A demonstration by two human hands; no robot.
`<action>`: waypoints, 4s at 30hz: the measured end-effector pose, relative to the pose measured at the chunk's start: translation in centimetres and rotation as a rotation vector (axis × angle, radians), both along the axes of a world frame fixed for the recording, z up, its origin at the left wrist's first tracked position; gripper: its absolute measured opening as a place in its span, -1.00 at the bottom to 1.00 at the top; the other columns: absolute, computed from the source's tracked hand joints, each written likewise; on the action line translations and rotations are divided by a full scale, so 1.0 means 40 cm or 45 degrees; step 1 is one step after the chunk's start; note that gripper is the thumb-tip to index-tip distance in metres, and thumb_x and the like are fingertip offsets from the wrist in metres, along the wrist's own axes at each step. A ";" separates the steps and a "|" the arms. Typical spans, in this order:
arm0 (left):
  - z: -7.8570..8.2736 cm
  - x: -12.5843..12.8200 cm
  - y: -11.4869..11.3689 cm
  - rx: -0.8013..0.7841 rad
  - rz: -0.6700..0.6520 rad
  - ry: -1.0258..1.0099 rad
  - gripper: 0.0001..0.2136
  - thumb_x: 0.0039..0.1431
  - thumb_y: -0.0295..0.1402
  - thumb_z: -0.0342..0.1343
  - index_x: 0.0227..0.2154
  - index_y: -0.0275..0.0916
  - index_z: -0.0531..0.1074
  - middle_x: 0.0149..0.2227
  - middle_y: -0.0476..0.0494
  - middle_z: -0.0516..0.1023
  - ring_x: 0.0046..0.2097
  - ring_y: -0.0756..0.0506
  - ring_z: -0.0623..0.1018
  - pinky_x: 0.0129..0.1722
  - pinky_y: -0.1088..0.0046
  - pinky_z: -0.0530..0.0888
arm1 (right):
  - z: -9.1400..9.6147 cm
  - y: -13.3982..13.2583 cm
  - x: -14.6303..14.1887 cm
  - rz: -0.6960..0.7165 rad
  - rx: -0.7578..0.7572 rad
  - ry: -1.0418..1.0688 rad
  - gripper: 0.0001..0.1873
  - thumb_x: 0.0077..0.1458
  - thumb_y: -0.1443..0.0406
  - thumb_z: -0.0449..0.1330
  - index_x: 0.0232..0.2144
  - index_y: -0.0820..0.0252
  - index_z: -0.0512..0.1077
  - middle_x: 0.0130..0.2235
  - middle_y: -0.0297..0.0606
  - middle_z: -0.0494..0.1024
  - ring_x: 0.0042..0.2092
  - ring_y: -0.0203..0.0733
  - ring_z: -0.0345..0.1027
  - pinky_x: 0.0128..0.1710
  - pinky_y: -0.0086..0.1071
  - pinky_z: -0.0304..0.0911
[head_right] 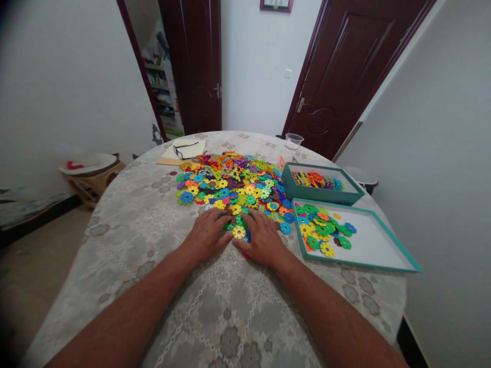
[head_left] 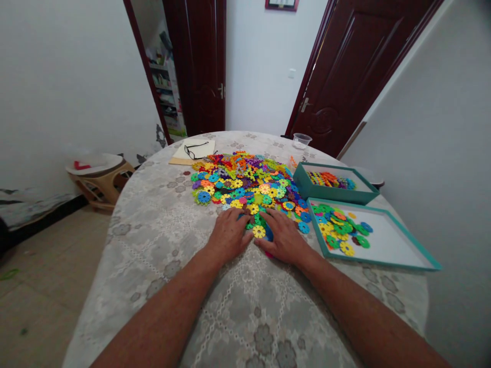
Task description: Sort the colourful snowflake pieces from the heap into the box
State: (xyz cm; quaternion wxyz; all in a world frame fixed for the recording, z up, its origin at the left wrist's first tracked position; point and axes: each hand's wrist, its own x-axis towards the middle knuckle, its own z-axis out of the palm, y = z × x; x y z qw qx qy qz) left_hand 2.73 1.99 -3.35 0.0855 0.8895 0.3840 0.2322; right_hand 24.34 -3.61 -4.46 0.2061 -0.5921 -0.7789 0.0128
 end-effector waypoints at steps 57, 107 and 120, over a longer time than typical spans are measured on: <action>0.036 -0.032 -0.021 -0.085 0.049 0.122 -0.63 0.15 -0.28 0.29 0.02 -0.15 0.45 0.05 -0.32 0.51 0.10 -0.36 0.45 0.12 -0.02 0.42 | 0.047 0.005 0.076 -0.193 -0.743 2.110 -0.76 0.19 0.38 0.28 -0.08 0.16 0.42 -0.25 -0.17 0.68 -0.29 -0.16 0.64 -0.45 -0.45 0.53; 0.004 -0.009 -0.016 -0.119 0.023 -0.242 -0.43 0.23 -0.33 0.21 0.28 -0.09 0.25 0.09 -0.21 0.37 0.16 -0.27 0.44 0.24 0.04 0.43 | 0.148 0.009 0.214 -0.397 -0.663 2.409 -0.89 0.38 0.28 0.06 -0.24 0.12 0.35 -0.22 -0.14 0.68 -0.07 -0.03 0.65 -0.12 -0.18 0.60; -0.002 -0.007 -0.017 -0.088 0.002 -0.216 -0.43 0.23 -0.34 0.23 0.28 -0.14 0.25 0.13 -0.25 0.38 0.19 -0.28 0.43 0.26 0.05 0.42 | 0.138 0.015 0.319 -0.684 -0.199 1.882 -0.84 0.28 0.16 0.19 -0.21 0.12 0.42 -0.30 -0.23 0.63 -0.22 -0.11 0.59 -0.17 -0.21 0.59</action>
